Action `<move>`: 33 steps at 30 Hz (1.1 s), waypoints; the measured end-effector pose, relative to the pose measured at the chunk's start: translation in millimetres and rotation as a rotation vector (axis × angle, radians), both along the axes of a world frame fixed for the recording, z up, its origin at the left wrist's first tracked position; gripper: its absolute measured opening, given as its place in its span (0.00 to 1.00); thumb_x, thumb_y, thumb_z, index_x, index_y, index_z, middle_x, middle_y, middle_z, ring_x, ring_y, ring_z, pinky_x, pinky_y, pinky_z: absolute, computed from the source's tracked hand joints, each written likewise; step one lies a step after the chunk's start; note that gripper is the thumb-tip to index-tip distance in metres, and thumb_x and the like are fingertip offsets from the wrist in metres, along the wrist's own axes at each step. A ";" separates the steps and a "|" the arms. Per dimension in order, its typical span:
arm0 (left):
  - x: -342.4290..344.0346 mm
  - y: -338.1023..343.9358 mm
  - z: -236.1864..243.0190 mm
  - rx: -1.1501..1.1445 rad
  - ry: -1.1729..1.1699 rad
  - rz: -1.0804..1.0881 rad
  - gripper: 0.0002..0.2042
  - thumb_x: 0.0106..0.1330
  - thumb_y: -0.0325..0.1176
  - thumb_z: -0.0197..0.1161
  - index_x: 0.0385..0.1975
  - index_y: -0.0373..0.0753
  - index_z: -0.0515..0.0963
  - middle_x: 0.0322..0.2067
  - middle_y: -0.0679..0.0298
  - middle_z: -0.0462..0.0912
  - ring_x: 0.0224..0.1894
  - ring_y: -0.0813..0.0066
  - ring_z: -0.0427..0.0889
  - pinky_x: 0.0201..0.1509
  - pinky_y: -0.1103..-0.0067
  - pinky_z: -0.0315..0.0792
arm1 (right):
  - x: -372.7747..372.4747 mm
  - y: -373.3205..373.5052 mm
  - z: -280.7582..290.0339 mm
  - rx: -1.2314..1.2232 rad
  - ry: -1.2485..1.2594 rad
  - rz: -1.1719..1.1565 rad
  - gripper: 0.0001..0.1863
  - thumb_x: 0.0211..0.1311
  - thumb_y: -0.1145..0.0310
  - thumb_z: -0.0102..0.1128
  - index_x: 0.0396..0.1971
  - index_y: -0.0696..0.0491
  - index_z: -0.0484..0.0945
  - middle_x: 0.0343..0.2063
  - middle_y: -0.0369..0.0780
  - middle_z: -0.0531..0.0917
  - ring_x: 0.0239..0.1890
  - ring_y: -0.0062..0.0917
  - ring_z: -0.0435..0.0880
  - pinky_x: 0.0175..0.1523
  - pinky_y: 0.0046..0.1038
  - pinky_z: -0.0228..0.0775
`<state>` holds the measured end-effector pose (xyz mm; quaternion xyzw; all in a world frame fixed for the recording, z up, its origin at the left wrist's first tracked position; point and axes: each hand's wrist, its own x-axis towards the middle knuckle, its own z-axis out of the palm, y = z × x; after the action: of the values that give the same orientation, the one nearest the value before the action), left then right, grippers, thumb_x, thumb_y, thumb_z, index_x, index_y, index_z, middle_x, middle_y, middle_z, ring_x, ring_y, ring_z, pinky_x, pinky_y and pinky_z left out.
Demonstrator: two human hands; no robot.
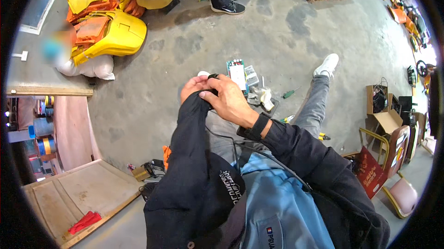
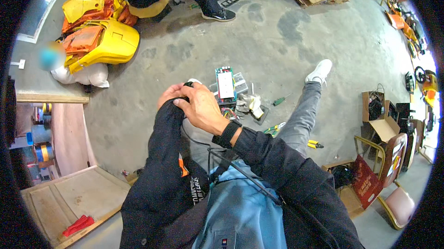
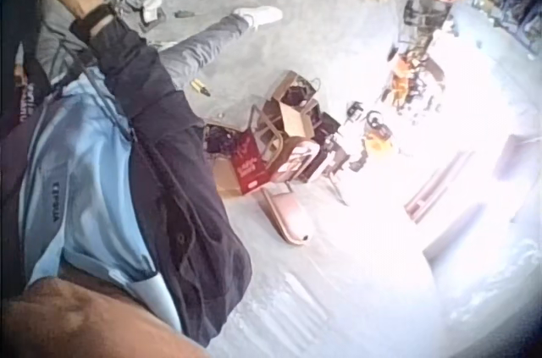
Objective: Repairing an electronic circuit board using a screwdriver and connecting it to a harness.
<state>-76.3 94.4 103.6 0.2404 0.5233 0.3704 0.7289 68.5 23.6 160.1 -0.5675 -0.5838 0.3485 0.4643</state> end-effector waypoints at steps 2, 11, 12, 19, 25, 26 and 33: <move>-16.6 -3.0 6.9 0.133 -0.021 -0.081 0.17 0.64 0.21 0.67 0.51 0.27 0.74 0.41 0.53 0.85 0.38 0.65 0.87 0.46 0.75 0.83 | -2.8 -1.5 13.2 -0.007 0.005 0.052 0.11 0.63 0.64 0.69 0.37 0.57 0.83 0.34 0.49 0.80 0.42 0.46 0.81 0.48 0.42 0.72; -43.7 -73.6 42.2 0.656 0.971 -0.407 0.20 0.65 0.33 0.62 0.55 0.33 0.74 0.46 0.48 0.84 0.48 0.54 0.86 0.53 0.66 0.78 | -14.4 -31.4 9.4 -0.083 0.078 0.167 0.12 0.62 0.62 0.69 0.36 0.56 0.85 0.34 0.49 0.81 0.42 0.47 0.82 0.48 0.44 0.72; -46.4 -80.9 49.5 0.712 0.989 -0.452 0.19 0.65 0.32 0.62 0.55 0.33 0.74 0.46 0.49 0.84 0.47 0.54 0.86 0.53 0.65 0.78 | -14.3 -37.6 14.4 -0.096 0.066 0.190 0.12 0.62 0.62 0.68 0.35 0.56 0.85 0.34 0.48 0.81 0.42 0.47 0.82 0.48 0.44 0.73; -32.5 -83.1 41.1 0.694 0.861 -0.403 0.30 0.63 0.34 0.66 0.64 0.36 0.64 0.44 0.52 0.84 0.43 0.50 0.86 0.49 0.64 0.78 | 9.4 -34.4 18.0 0.063 -0.122 0.348 0.14 0.62 0.62 0.67 0.43 0.55 0.86 0.34 0.48 0.80 0.41 0.46 0.80 0.46 0.44 0.72; -15.3 -59.7 58.1 0.541 1.446 -0.955 0.23 0.66 0.34 0.63 0.61 0.36 0.71 0.40 0.58 0.85 0.39 0.66 0.86 0.45 0.68 0.78 | 19.2 -34.6 38.0 0.087 -0.371 0.353 0.15 0.61 0.60 0.68 0.41 0.55 0.85 0.37 0.46 0.79 0.48 0.44 0.78 0.50 0.45 0.70; -16.0 -56.4 54.2 0.543 1.444 -0.956 0.23 0.66 0.34 0.63 0.61 0.36 0.71 0.40 0.58 0.85 0.39 0.66 0.86 0.45 0.68 0.78 | 19.1 -34.0 37.7 0.112 -0.420 0.350 0.15 0.60 0.59 0.68 0.40 0.55 0.84 0.38 0.45 0.78 0.49 0.43 0.78 0.50 0.45 0.69; -27.2 -52.7 57.2 0.590 1.261 -0.790 0.23 0.68 0.34 0.63 0.61 0.36 0.72 0.43 0.57 0.84 0.42 0.66 0.85 0.48 0.68 0.77 | 18.4 -31.8 41.5 0.153 -0.359 0.392 0.12 0.60 0.63 0.72 0.38 0.54 0.84 0.38 0.43 0.77 0.46 0.41 0.77 0.51 0.42 0.70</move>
<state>-103.5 41.7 160.8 0.7549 0.5934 0.0022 0.2793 86.9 -8.2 201.6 -0.4597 -0.7801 0.2802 0.3187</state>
